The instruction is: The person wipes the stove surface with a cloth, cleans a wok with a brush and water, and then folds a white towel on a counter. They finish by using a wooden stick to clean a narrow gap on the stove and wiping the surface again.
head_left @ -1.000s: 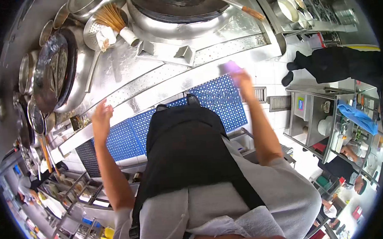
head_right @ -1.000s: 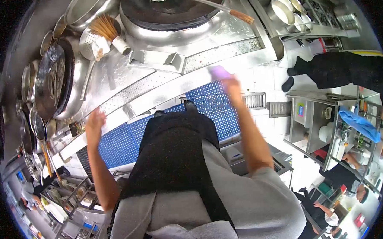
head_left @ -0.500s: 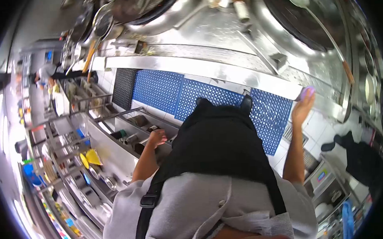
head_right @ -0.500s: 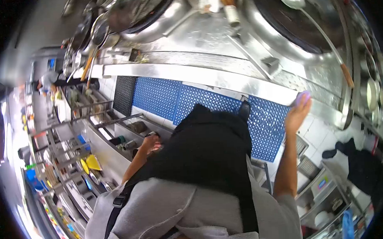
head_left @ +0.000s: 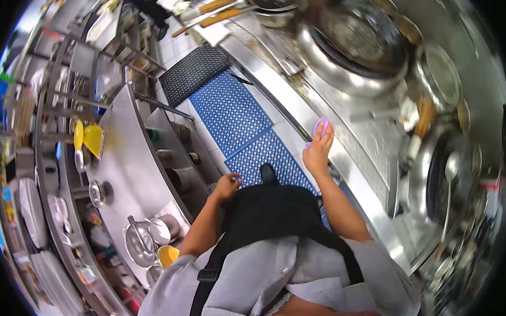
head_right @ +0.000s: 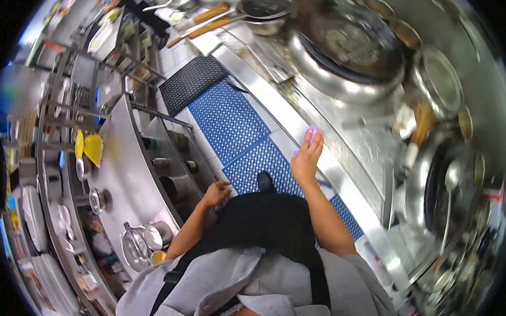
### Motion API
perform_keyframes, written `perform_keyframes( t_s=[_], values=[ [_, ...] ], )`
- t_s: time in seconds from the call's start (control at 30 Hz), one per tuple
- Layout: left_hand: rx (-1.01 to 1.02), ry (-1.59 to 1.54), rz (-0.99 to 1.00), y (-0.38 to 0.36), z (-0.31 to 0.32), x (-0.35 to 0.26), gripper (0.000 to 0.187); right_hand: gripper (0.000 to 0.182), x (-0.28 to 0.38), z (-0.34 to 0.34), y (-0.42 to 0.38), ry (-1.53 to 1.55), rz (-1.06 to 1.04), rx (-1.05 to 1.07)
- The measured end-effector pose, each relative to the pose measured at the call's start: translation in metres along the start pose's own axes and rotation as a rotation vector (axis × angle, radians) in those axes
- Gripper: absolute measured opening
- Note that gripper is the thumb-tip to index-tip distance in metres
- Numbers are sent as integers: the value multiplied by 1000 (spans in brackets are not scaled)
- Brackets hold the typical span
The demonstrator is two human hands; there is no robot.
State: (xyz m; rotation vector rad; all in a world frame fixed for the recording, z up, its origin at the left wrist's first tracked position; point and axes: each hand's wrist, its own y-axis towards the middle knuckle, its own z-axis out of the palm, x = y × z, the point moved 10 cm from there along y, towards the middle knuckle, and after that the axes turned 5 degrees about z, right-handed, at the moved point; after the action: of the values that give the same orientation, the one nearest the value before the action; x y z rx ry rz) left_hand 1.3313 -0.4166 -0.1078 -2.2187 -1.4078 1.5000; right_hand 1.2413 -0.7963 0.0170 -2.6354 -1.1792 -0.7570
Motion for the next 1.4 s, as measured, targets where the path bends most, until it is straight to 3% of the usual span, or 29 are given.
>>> perform_keyframes(
  t_s=[0.1, 0.37, 0.43, 0.57, 0.63, 0.67, 0.7, 0.73, 0.77, 0.8, 0.83, 0.87, 0.9, 0.93, 0.97, 1.0, 1.03, 1.07, 1.1, 1.17, 1.2, 1.3, 1.4],
  values=[
    [-150, -275, -131, -19, -3, 83, 41, 89, 48, 50, 58, -69, -90, 14],
    [-362, -526, -242, -91, 45, 151, 33, 84, 154, 119, 145, -161, -359, 20],
    [-391, -444, -263, -108, 59, 139, 32, 83, 176, 137, 172, -158, -370, -14],
    [-448, -633, -487, -152, 111, 136, 32, 76, 222, 185, 242, -71, -352, -18],
    [-564, -672, -566, -192, 135, 129, 32, 80, 236, 248, 295, -51, -483, -207],
    [-601, -661, -594, -213, 144, 115, 33, 79, 240, 259, 323, 280, -409, -260],
    [-644, -655, -637, -235, 144, 93, 34, 75, 275, 261, 319, -277, -520, -139],
    [-691, -658, -685, -261, 148, 74, 35, 67, 275, 303, 351, -68, -645, -110],
    [-711, -611, -709, -283, 166, 66, 37, 63, 291, 306, 352, -201, -714, -2],
    [-719, -566, -716, -298, 184, 57, 39, 46, 293, 285, 331, 107, -991, -183],
    [-725, -563, -782, -315, 200, 46, 39, 38, 305, 263, 312, -49, -855, 2],
    [-745, -570, -779, -325, 221, 44, 39, 34, 308, 269, 294, -136, -1025, -23],
    [-784, -471, -804, -338, 217, 24, 39, 32, 283, 323, 297, -259, -1060, 156],
    [-791, -457, -887, -347, 231, 21, 38, 34, 271, 332, 258, -462, -1121, 273],
    [-858, -463, -893, -354, 246, 23, 37, 37, 243, 350, 229, -438, -1104, 309],
    [-946, -499, -868, -355, 259, 26, 36, 42, 207, 388, 202, -339, -997, 576],
    [-889, -326, -811, -353, 260, 22, 36, 44, 179, 411, 136, -292, -1174, 811],
    [-944, -479, -913, -365, 249, -2, 37, 46, 147, 427, 69, -231, -1309, 1089],
    [-946, -529, -933, -370, 245, -14, 37, 38, 109, 455, 35, -130, -1112, 1054],
    [-1124, -467, -861, -377, 258, -12, 40, 19, 99, 376, -105, -18, -731, 1504],
    [-1188, -429, -827, -382, 260, -11, 42, 20, 98, 365, -186, -5, -1400, 1536],
    [-1300, -647, -817, -409, 248, -28, 38, 18, 138, 243, -329, 86, -1100, 1839],
    [-1500, -780, -781, -454, 253, -31, 35, 21, 212, 107, -434, 214, -1242, 1968]
  ],
)
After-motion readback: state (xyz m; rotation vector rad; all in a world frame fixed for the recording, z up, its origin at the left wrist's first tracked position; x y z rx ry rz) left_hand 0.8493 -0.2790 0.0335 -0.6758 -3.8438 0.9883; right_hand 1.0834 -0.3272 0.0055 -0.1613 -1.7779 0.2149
